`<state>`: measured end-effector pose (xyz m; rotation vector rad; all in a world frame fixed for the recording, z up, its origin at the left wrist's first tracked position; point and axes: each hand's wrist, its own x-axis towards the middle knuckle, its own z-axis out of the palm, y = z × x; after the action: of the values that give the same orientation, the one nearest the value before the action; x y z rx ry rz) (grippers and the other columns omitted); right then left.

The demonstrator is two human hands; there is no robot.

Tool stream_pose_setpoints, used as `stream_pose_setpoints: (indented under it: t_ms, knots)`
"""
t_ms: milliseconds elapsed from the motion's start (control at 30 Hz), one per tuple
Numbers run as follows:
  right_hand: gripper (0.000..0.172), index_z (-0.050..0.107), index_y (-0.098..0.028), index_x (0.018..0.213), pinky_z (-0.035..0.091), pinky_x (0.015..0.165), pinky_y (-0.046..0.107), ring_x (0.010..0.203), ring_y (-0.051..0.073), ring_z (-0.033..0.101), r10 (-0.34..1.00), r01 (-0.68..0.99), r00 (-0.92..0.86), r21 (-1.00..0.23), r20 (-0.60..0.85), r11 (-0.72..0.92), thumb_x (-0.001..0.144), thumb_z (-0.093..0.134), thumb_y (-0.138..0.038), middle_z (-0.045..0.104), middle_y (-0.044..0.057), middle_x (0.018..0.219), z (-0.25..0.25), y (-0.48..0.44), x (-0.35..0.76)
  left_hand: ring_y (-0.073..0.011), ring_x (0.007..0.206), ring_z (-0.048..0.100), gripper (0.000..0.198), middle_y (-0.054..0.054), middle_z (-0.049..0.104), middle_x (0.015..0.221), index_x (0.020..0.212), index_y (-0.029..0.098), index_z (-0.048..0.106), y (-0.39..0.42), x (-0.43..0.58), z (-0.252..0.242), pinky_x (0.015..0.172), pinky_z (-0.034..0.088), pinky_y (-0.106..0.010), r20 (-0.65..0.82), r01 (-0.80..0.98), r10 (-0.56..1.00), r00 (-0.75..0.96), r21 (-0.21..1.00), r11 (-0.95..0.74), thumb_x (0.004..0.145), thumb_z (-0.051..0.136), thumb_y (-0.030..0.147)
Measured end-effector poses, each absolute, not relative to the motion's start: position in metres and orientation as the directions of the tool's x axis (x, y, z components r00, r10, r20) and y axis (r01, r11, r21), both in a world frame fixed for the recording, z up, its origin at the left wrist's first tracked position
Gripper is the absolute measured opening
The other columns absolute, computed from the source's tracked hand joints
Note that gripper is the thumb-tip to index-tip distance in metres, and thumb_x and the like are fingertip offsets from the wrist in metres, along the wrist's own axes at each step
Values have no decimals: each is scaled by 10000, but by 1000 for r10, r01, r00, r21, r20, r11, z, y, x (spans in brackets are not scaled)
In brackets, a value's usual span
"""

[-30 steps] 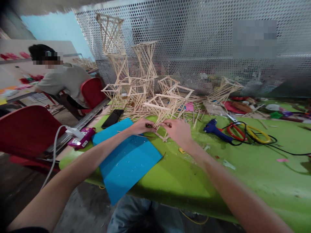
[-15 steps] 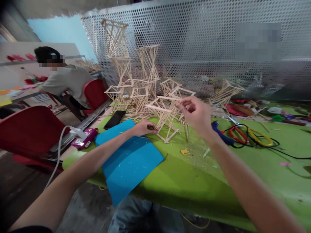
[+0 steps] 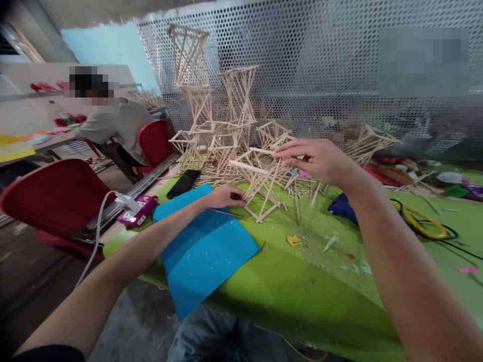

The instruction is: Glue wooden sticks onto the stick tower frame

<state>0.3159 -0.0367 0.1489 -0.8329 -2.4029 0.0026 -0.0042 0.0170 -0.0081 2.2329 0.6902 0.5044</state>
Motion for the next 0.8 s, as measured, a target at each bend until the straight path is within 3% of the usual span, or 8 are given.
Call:
stream_pose_setpoints:
  t_ms: [167,300,600,800]
  knots:
    - [306,804,-377,1238,546,1088,447,1238,282,703,617,566,-614,-270,492,779,989,661,-483,740,3,1359,144,-37,309,-145,790,637,393,-57,773,915,1013,144,807,17,-5,-5,704,427,-252,189,298,600,778,729,-616,902,743,515]
    - [312,824,-358,1197,558,1065,450,1192,284,725,656,574,-570,-331,496,749,986,655,-514,781,14,1266,140,-38,304,-143,772,635,395,-44,762,871,1021,145,808,17,-5,-5,705,427,-250,177,333,613,770,708,-623,904,731,515]
    - [309,852,-348,1052,602,857,417,953,262,769,686,568,-480,-402,547,718,920,710,-589,822,8,1093,135,-36,300,-169,839,665,390,-51,777,932,1018,156,801,16,-6,-4,735,455,-258,154,365,633,758,705,-608,894,729,519]
    - [301,860,-347,1020,543,644,369,741,213,731,732,578,-420,-463,537,672,879,762,-594,825,7,949,136,-39,299,-178,872,681,394,-62,791,993,1062,157,798,16,-6,-2,766,471,-261,144,364,619,772,698,-616,916,709,513]
